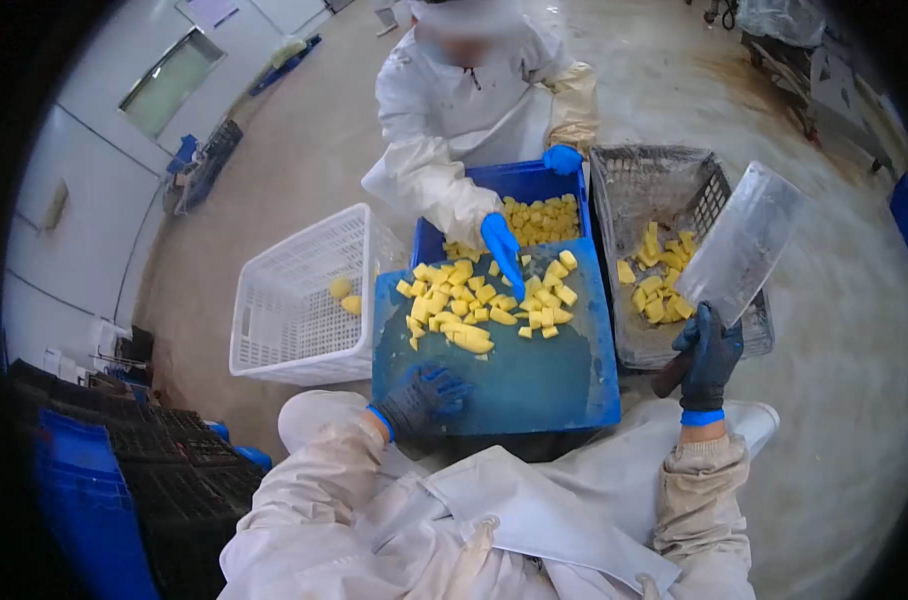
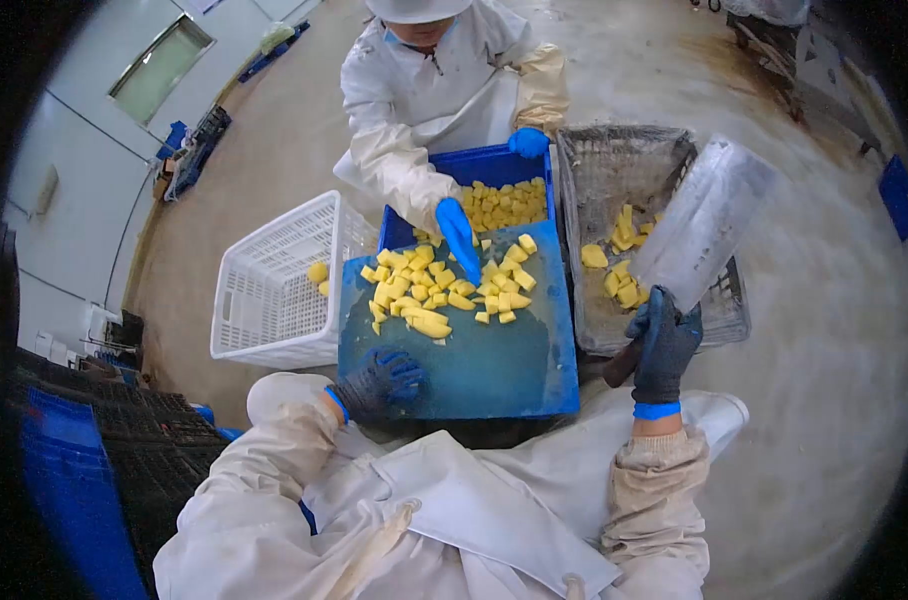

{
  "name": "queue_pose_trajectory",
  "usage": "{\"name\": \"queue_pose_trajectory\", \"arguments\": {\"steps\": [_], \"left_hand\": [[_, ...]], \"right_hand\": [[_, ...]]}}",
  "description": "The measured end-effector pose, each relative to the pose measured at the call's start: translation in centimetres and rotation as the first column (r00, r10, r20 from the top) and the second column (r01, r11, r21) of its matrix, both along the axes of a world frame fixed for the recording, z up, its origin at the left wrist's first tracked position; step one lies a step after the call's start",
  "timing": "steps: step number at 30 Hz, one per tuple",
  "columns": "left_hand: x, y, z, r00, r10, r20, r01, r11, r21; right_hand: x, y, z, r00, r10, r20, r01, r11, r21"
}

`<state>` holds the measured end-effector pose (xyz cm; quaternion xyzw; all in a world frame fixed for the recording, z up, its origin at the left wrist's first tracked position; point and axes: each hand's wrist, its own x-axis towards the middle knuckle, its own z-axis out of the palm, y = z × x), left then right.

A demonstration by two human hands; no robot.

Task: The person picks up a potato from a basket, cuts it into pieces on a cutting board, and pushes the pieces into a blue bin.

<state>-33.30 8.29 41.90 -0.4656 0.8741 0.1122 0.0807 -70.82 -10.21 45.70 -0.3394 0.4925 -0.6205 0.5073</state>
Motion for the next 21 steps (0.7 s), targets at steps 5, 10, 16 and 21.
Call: {"name": "queue_pose_trajectory", "arguments": {"steps": [5,10,16,21], "left_hand": [[2.5,0.3,-1.7,0.999,-0.008,0.031,0.013,0.986,-0.163],[1.3,2.4,-0.9,0.960,0.242,-0.143,-0.271,0.933,-0.238],[2.0,3.3,-4.1,0.889,0.451,-0.079,-0.455,0.846,-0.277],[3.9,3.8,-5.6,0.937,0.346,-0.052,-0.347,0.898,-0.271]], "right_hand": [[0.9,1.0,-0.9,0.997,0.021,-0.071,-0.024,0.999,-0.032],[1.9,2.6,-0.6,0.993,-0.016,-0.119,-0.005,0.984,-0.178],[5.1,7.0,1.5,0.972,-0.014,-0.234,-0.026,0.985,-0.170],[5.9,11.9,1.6,0.900,0.023,-0.436,-0.138,0.963,-0.233]]}}
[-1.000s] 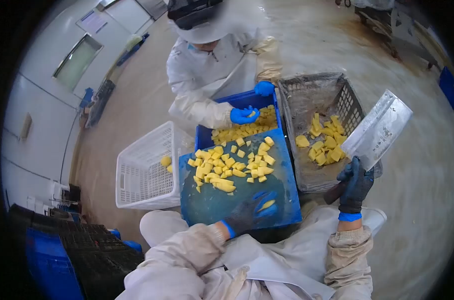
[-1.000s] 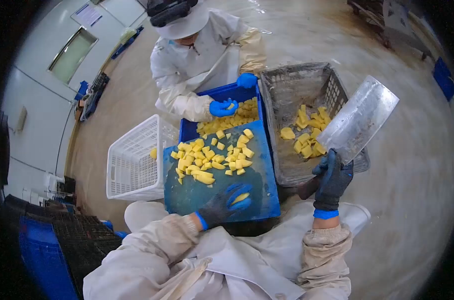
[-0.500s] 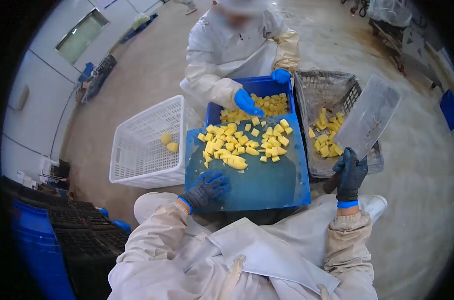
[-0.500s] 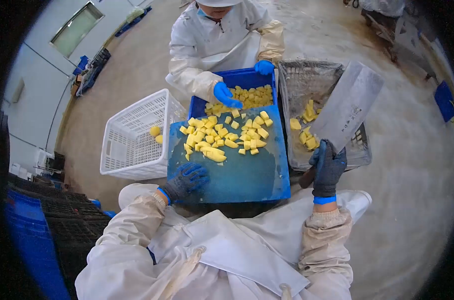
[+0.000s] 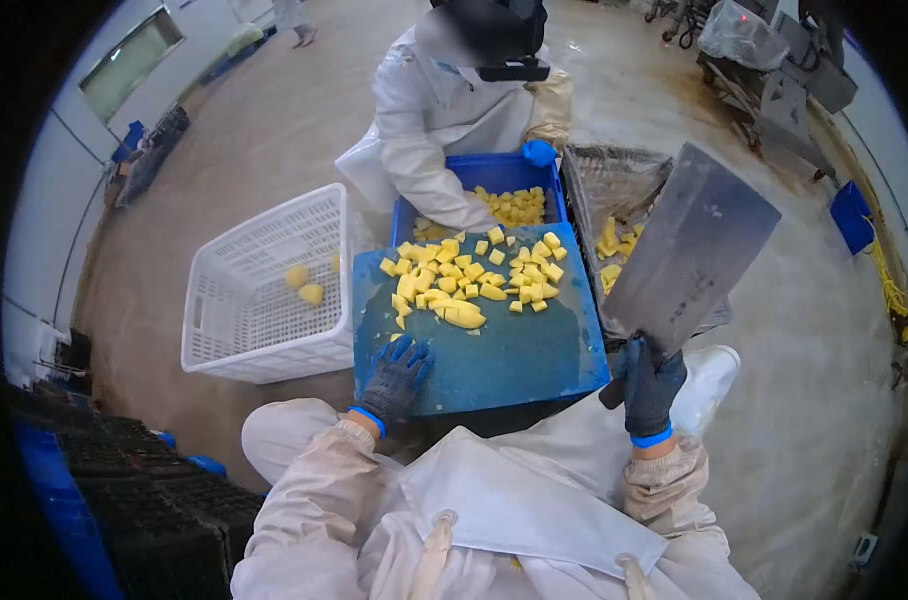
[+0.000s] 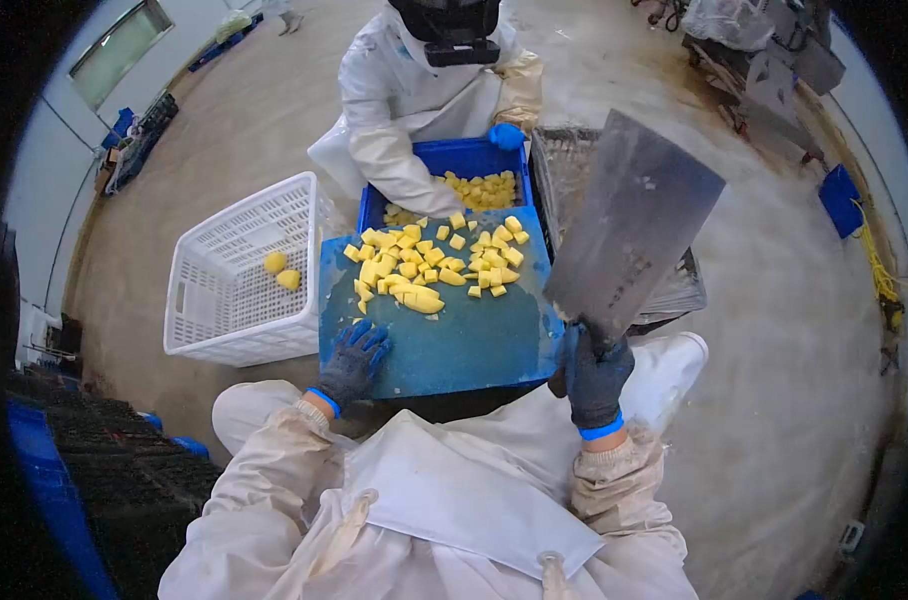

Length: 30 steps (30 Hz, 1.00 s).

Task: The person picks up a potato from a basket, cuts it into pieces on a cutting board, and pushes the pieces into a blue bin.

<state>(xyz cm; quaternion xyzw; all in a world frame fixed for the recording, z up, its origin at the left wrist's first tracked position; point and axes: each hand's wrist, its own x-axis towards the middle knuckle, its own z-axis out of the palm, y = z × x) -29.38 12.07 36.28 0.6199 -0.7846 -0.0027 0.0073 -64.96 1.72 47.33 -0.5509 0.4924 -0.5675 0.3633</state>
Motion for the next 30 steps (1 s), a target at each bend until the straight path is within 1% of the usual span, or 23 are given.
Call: {"name": "queue_pose_trajectory", "arguments": {"steps": [1,3,4,5,6,7,8,9,10,11,13,14,15,17,18,19,21,22,24,25,26,28,30], "left_hand": [[0.1,0.3,0.2,0.999,0.022,-0.049,-0.023,1.000,-0.014],[0.1,1.0,1.0,0.994,0.042,-0.106,-0.046,0.999,-0.028],[-0.1,1.4,1.7,0.965,0.123,-0.233,-0.156,0.979,-0.128],[-0.4,1.8,1.9,0.912,0.186,-0.366,-0.276,0.938,-0.209],[-0.2,2.0,1.1,0.909,0.181,-0.375,-0.274,0.938,-0.211],[0.1,2.1,0.1,0.859,0.248,-0.448,-0.366,0.909,-0.199],[0.5,2.2,-0.9,0.798,0.309,-0.517,-0.453,0.873,-0.177],[0.6,2.2,-1.2,0.797,0.300,-0.524,-0.448,0.876,-0.178],[0.7,2.2,-1.3,0.772,0.348,-0.533,-0.475,0.872,-0.118],[0.8,2.1,-1.4,0.746,0.397,-0.535,-0.501,0.863,-0.058],[0.8,1.8,-1.2,0.732,0.393,-0.557,-0.498,0.866,-0.043],[0.8,1.6,-1.0,0.717,0.398,-0.572,-0.500,0.866,-0.024],[0.6,1.4,-1.3,0.716,0.399,-0.573,-0.500,0.866,-0.022],[0.4,1.6,-2.0,0.789,0.355,-0.502,-0.481,0.865,-0.145],[0.4,1.8,-1.8,0.726,0.377,-0.576,-0.520,0.848,-0.100],[0.5,1.7,-1.8,0.653,0.394,-0.647,-0.558,0.828,-0.059],[0.9,1.9,-2.6,0.639,0.422,-0.643,-0.592,0.804,-0.060],[1.0,1.9,-2.9,0.636,0.411,-0.653,-0.592,0.803,-0.070],[1.2,2.1,-3.2,0.596,0.434,-0.675,-0.611,0.791,-0.031],[1.1,2.1,-3.2,0.566,0.444,-0.694,-0.618,0.786,-0.001],[1.0,2.1,-3.2,0.559,0.450,-0.697,-0.625,0.781,0.003],[1.0,2.1,-3.1,0.625,0.383,-0.680,-0.608,0.785,-0.117],[0.8,2.0,-2.6,0.614,0.418,-0.669,-0.626,0.775,-0.089]], "right_hand": [[0.3,0.8,0.1,1.000,-0.003,-0.006,0.003,1.000,-0.006],[0.7,2.2,0.2,0.993,0.101,0.054,-0.107,0.988,0.114],[1.0,2.3,-0.6,0.989,0.144,-0.021,-0.141,0.985,0.098],[1.2,2.8,-0.7,0.990,0.139,-0.031,-0.136,0.986,0.098],[2.0,3.3,-0.2,0.960,0.281,-0.011,-0.276,0.948,0.159],[2.9,3.7,0.2,0.911,0.412,0.018,-0.406,0.889,0.213],[3.8,4.0,0.5,0.915,0.403,0.008,-0.396,0.894,0.210],[4.7,4.2,0.7,0.856,0.483,-0.183,-0.429,0.862,0.269],[5.5,4.6,0.9,0.755,0.550,-0.358,-0.445,0.830,0.336],[6.1,4.9,0.4,0.757,0.544,-0.363,-0.438,0.834,0.335],[7.5,5.4,-0.9,0.583,0.515,-0.629,-0.506,0.835,0.216],[7.9,5.8,-1.3,0.530,0.577,-0.621,-0.460,0.811,0.361],[8.0,6.0,-1.7,0.529,0.578,-0.621,-0.459,0.811,0.363],[8.4,6.6,-2.7,0.490,0.569,-0.660,-0.497,0.805,0.325],[8.8,6.9,-2.7,0.500,0.553,-0.666,-0.489,0.815,0.309],[9.2,6.9,-3.2,0.474,0.521,-0.710,-0.455,0.835,0.310],[9.5,6.4,-2.2,0.374,0.533,-0.758,-0.441,0.822,0.360],[9.8,6.1,-2.3,0.362,0.544,-0.757,-0.455,0.812,0.366],[10.1,5.6,-2.4,0.344,0.463,-0.817,-0.508,0.823,0.253],[10.3,5.4,-2.4,0.335,0.467,-0.818,-0.514,0.819,0.257],[10.6,5.0,-2.2,0.297,0.473,-0.829,-0.533,0.803,0.267],[11.3,4.3,-2.2,0.255,0.481,-0.839,-0.560,0.781,0.277],[11.8,3.5,-2.4,0.181,0.460,-0.869,-0.595,0.755,0.275]]}}
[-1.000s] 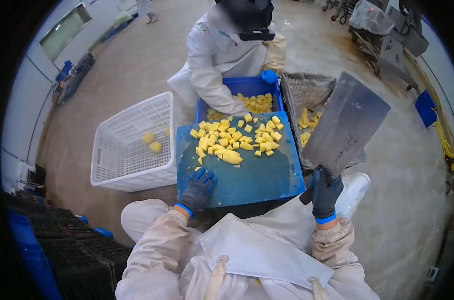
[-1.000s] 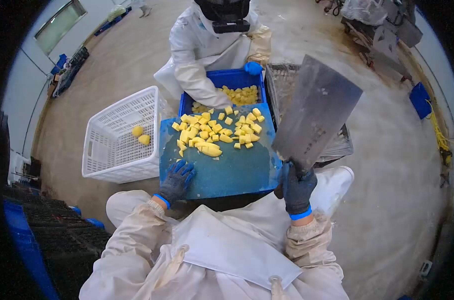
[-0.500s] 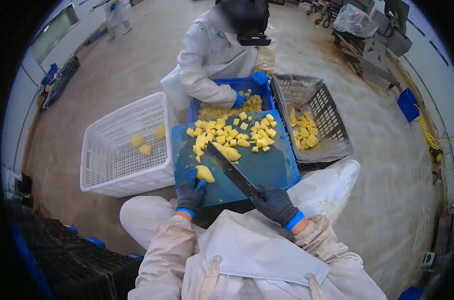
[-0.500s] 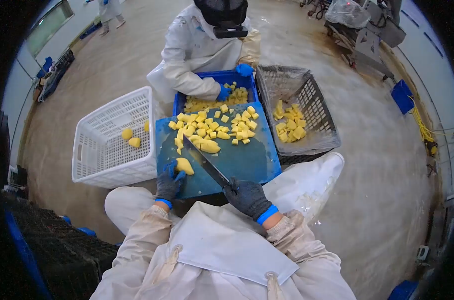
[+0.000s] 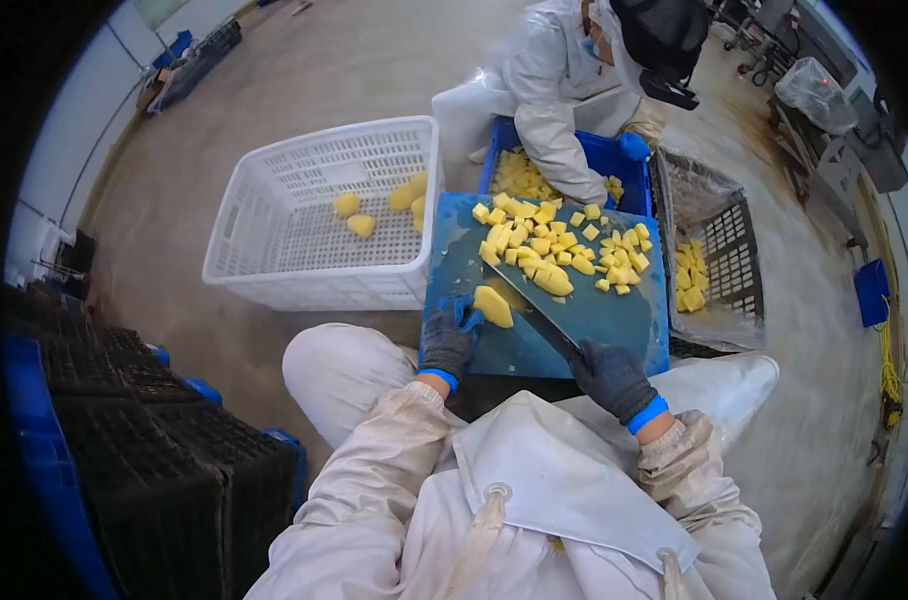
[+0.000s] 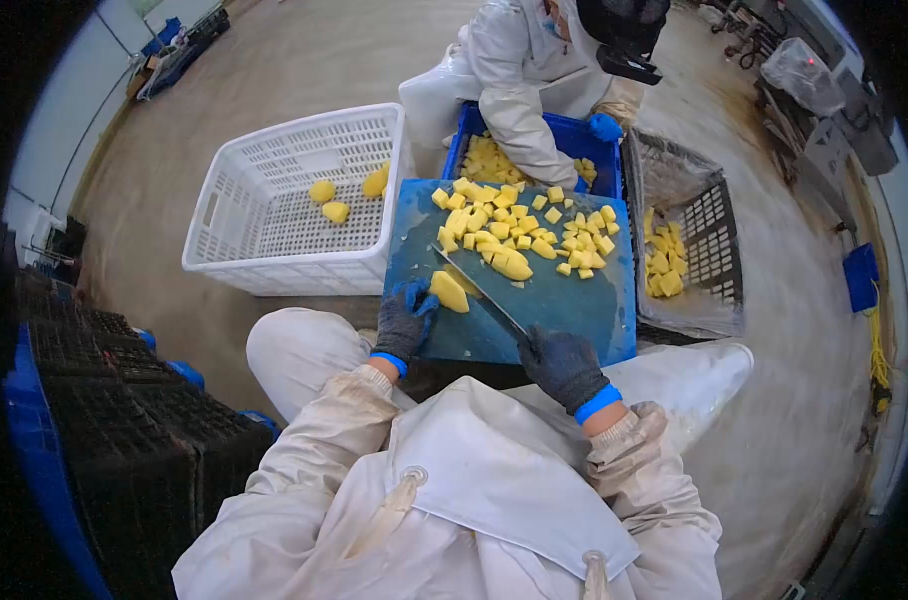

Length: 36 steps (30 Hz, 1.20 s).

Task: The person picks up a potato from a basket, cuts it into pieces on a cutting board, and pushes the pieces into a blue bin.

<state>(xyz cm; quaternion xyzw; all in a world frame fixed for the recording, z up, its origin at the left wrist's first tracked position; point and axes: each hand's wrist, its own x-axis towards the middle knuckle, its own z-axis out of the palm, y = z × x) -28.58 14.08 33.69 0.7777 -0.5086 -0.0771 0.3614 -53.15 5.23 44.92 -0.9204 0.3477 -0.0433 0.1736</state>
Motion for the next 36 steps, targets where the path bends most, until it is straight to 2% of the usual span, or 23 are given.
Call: {"name": "queue_pose_trajectory", "arguments": {"steps": [4,6,10,16,18,19,23,25,27,33,36], "left_hand": [[0.0,-0.2,0.0,0.999,0.040,-0.031,-0.040,0.999,0.017],[0.1,-0.3,0.0,0.998,0.050,-0.049,-0.049,0.999,0.022],[0.1,-0.4,0.2,0.995,0.055,-0.079,-0.054,0.998,0.011],[0.1,-0.6,0.2,0.989,0.096,-0.115,-0.091,0.995,0.047],[0.2,-0.6,-0.2,0.994,0.080,-0.069,-0.078,0.997,0.024],[0.2,-0.6,-0.2,0.998,0.060,-0.023,-0.060,0.998,-0.002],[0.0,0.0,0.4,0.998,0.051,-0.023,-0.051,0.999,0.007],[-0.1,-0.3,1.0,0.999,0.016,0.043,-0.018,0.999,0.039],[-0.4,-0.4,1.0,0.998,0.050,0.037,-0.051,0.999,0.009],[0.0,-0.5,0.6,0.998,0.054,0.021,-0.055,0.998,0.016],[0.0,-0.3,0.3,0.998,0.055,0.014,-0.055,0.998,0.023]], "right_hand": [[0.6,-1.6,-0.1,0.995,0.088,-0.051,-0.089,0.996,-0.018],[0.9,-2.3,0.6,0.980,0.115,-0.161,-0.114,0.993,0.020],[1.0,-3.5,1.4,0.976,0.193,-0.104,-0.193,0.981,0.007],[2.3,-5.0,2.7,0.943,0.215,-0.255,-0.224,0.975,-0.004],[3.0,-5.2,2.1,0.913,0.251,-0.322,-0.240,0.968,0.075],[3.2,-5.2,1.1,0.912,0.256,-0.321,-0.244,0.967,0.078],[3.7,-5.3,-1.9,0.949,0.220,-0.225,-0.212,0.976,0.057],[3.6,-5.0,-0.9,0.961,0.188,-0.203,-0.181,0.982,0.053],[2.5,-3.6,0.7,0.986,0.153,-0.074,-0.150,0.988,0.034],[1.0,-3.8,1.6,0.950,0.205,-0.237,-0.192,0.978,0.077],[1.2,-3.7,1.9,0.945,0.205,-0.255,-0.187,0.978,0.090]]}}
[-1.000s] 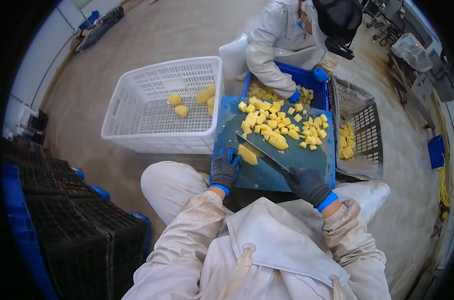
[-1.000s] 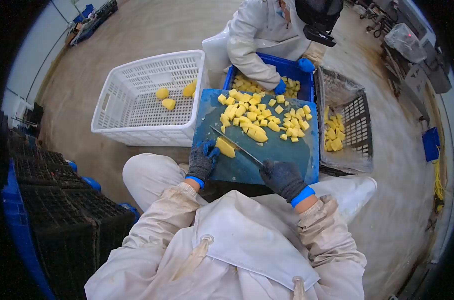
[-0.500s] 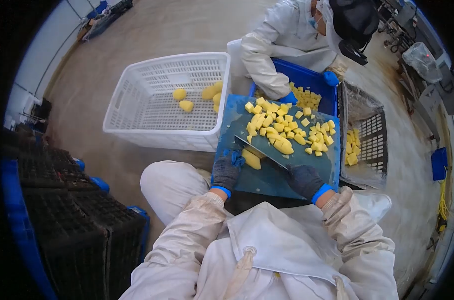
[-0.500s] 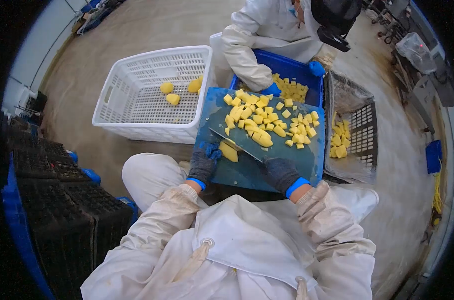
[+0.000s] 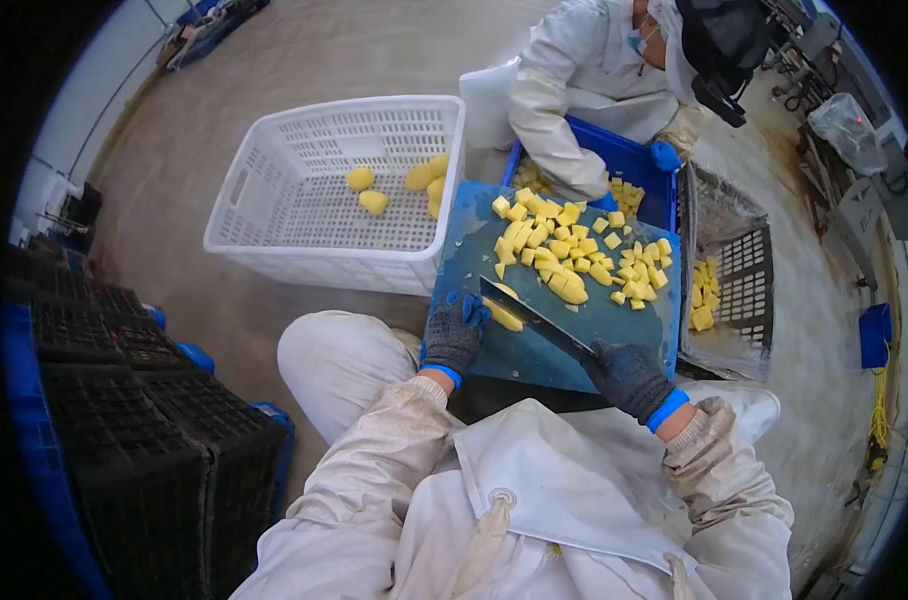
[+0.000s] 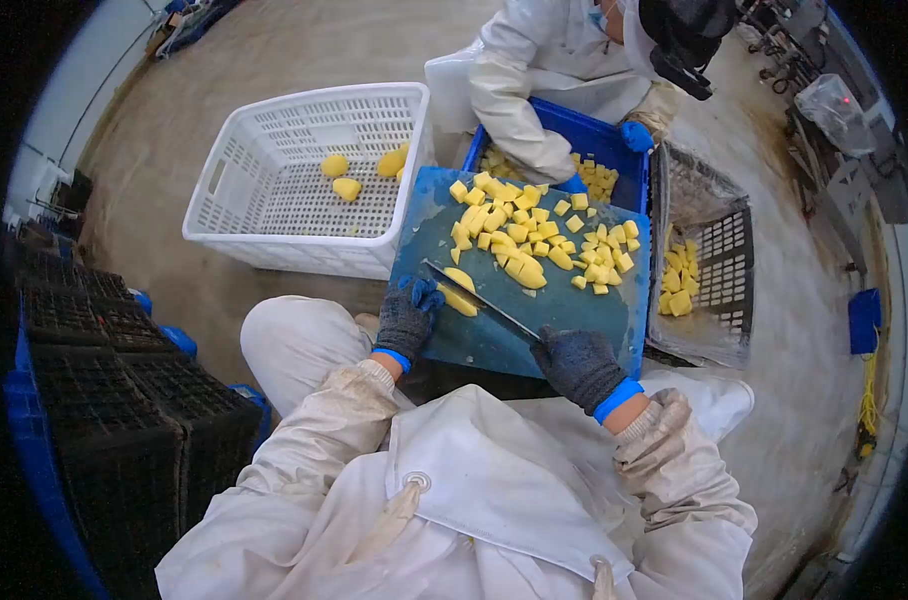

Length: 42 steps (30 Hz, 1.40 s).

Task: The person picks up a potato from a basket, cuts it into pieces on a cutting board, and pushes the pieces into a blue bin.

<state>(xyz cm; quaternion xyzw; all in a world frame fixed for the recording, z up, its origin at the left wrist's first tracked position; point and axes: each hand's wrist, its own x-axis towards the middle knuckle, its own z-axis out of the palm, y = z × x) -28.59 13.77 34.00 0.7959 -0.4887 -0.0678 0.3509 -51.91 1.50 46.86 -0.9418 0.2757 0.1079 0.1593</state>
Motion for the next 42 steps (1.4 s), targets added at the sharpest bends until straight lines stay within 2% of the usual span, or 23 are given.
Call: {"name": "queue_pose_trajectory", "arguments": {"steps": [4,7,11,13,14,15,16,17,18,19,20,22,23,24,25,27,29,34,36,42], "left_hand": [[0.2,0.0,0.0,1.000,-0.022,0.015,0.021,0.998,0.051],[0.0,-0.2,0.4,0.999,-0.039,0.022,0.038,0.999,0.026],[0.6,-0.3,0.4,0.994,-0.066,0.090,0.059,0.995,0.079],[1.1,-0.2,2.1,0.990,-0.140,-0.003,0.139,0.979,0.150],[1.2,-0.1,2.6,0.983,-0.143,0.116,0.125,0.981,0.152],[1.4,-0.5,3.9,0.982,-0.150,0.112,0.132,0.979,0.156],[1.7,-1.2,5.6,0.949,-0.301,0.097,0.272,0.933,0.236],[2.0,-1.9,6.6,0.893,-0.444,0.075,0.403,0.862,0.309],[2.5,-2.6,5.4,0.849,-0.512,0.131,0.451,0.830,0.327],[2.5,-3.2,4.9,0.846,-0.516,0.137,0.454,0.830,0.324],[2.5,-3.7,4.4,0.841,-0.534,0.084,0.465,0.793,0.394],[1.8,-4.2,3.9,0.831,-0.555,0.032,0.479,0.744,0.466],[0.9,-4.2,3.5,0.886,-0.458,0.066,0.386,0.810,0.442],[-0.2,-4.0,3.1,0.931,-0.354,0.093,0.287,0.863,0.415],[-1.6,-3.9,2.9,0.929,-0.359,0.092,0.292,0.861,0.416],[-3.7,-3.8,2.5,0.996,-0.062,0.069,0.037,0.947,0.318],[-3.7,-3.7,2.1,0.997,-0.057,0.044,0.041,0.955,0.295],[-2.4,-2.5,2.2,0.997,-0.069,-0.047,0.080,0.953,0.292],[-2.0,-2.1,1.7,0.987,-0.097,-0.125,0.124,0.965,0.229],[-1.8,-2.3,1.3,0.985,-0.099,-0.138,0.130,0.964,0.230]], "right_hand": [[0.5,0.2,-1.3,1.000,-0.012,-0.027,0.013,0.999,0.031],[1.3,0.7,-3.9,0.998,0.013,-0.069,-0.014,1.000,-0.013],[0.5,1.7,-3.5,0.988,-0.097,0.124,0.087,0.993,0.084],[-0.7,1.5,-2.2,0.974,-0.125,0.188,0.102,0.986,0.129],[-1.8,2.1,-1.8,0.925,-0.221,0.308,0.185,0.972,0.143],[-3.0,2.6,-1.6,0.852,-0.310,0.422,0.265,0.950,0.163],[-4.0,2.6,-1.9,0.814,-0.419,0.402,0.298,0.895,0.331],[-4.6,2.9,-1.9,0.811,-0.424,0.403,0.304,0.894,0.328],[-5.1,3.2,-1.4,0.764,-0.512,0.392,0.310,0.825,0.474],[-5.5,3.5,-0.8,0.715,-0.595,0.367,0.299,0.735,0.608],[-5.6,3.9,-0.1,0.709,-0.599,0.372,0.301,0.735,0.608],[-5.3,5.2,0.9,0.581,-0.807,0.105,0.406,0.399,0.822],[-5.3,5.6,0.2,0.573,-0.813,0.108,0.406,0.396,0.824],[-5.4,6.1,-1.1,0.651,-0.713,0.262,0.438,0.634,0.637],[-5.2,6.5,-1.5,0.735,-0.567,0.372,0.432,0.814,0.389],[-4.6,6.8,-1.5,0.762,-0.555,0.333,0.451,0.824,0.343],[-4.1,6.8,-2.2,0.823,-0.458,0.336,0.398,0.887,0.235],[-2.9,6.4,-2.2,0.861,-0.419,0.286,0.381,0.907,0.180],[-2.6,6.2,-1.9,0.883,-0.394,0.254,0.361,0.917,0.168],[-1.2,6.1,-3.9,0.917,-0.369,0.148,0.353,0.927,0.127]]}}
